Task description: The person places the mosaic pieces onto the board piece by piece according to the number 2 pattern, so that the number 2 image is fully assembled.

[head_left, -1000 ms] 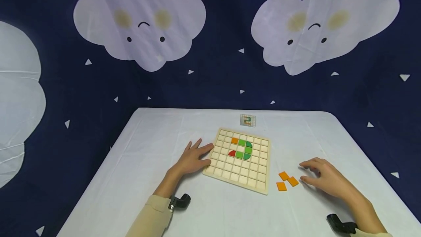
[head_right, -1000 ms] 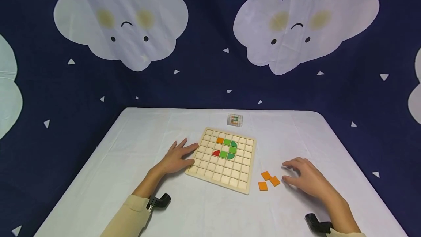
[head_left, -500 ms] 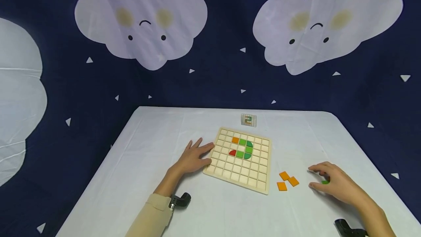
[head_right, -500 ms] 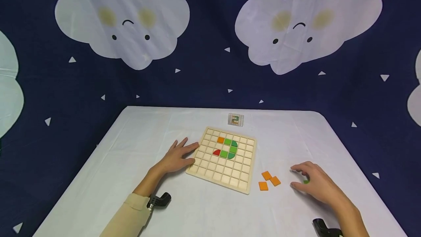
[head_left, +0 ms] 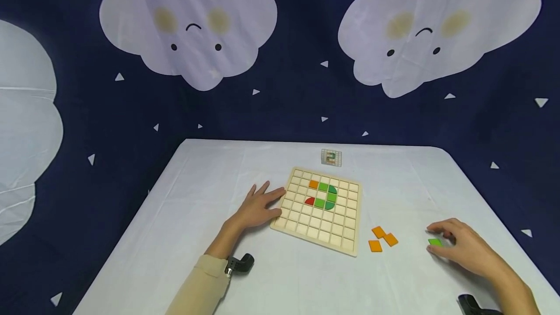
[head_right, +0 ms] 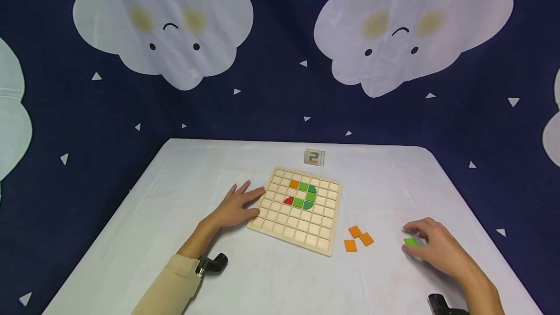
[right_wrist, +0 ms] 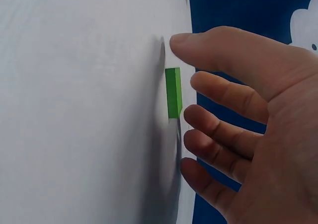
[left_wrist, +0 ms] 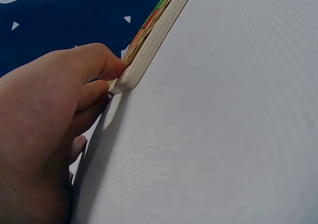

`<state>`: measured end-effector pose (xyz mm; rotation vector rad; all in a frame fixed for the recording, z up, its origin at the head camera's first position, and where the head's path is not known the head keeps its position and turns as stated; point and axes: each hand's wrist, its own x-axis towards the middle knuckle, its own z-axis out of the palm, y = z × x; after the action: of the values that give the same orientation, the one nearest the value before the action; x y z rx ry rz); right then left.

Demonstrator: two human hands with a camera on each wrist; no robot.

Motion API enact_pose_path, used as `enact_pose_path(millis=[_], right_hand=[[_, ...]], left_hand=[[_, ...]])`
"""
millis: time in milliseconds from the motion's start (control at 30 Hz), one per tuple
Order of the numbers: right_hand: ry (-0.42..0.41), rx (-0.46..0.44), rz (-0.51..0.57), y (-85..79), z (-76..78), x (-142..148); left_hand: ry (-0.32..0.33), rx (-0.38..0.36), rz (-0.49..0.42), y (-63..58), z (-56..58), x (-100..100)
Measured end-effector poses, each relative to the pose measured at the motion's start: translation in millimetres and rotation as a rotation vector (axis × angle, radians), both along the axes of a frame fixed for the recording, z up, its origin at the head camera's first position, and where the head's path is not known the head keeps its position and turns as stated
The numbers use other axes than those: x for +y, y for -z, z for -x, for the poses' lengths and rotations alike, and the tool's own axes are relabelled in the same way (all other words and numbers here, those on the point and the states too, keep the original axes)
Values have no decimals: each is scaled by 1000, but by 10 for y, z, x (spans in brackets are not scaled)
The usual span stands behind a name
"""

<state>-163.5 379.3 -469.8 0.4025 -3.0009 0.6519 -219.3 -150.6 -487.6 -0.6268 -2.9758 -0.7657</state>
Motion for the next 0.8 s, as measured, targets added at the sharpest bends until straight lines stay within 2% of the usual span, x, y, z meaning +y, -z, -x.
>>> enact_pose_path(millis=[233, 800], right_hand=[[10, -73, 1, 2, -19, 3], [13, -66, -2, 7, -42, 74]], left_hand=[[4, -2, -3, 7, 7, -4], [-12, -15, 29, -11, 26, 12]])
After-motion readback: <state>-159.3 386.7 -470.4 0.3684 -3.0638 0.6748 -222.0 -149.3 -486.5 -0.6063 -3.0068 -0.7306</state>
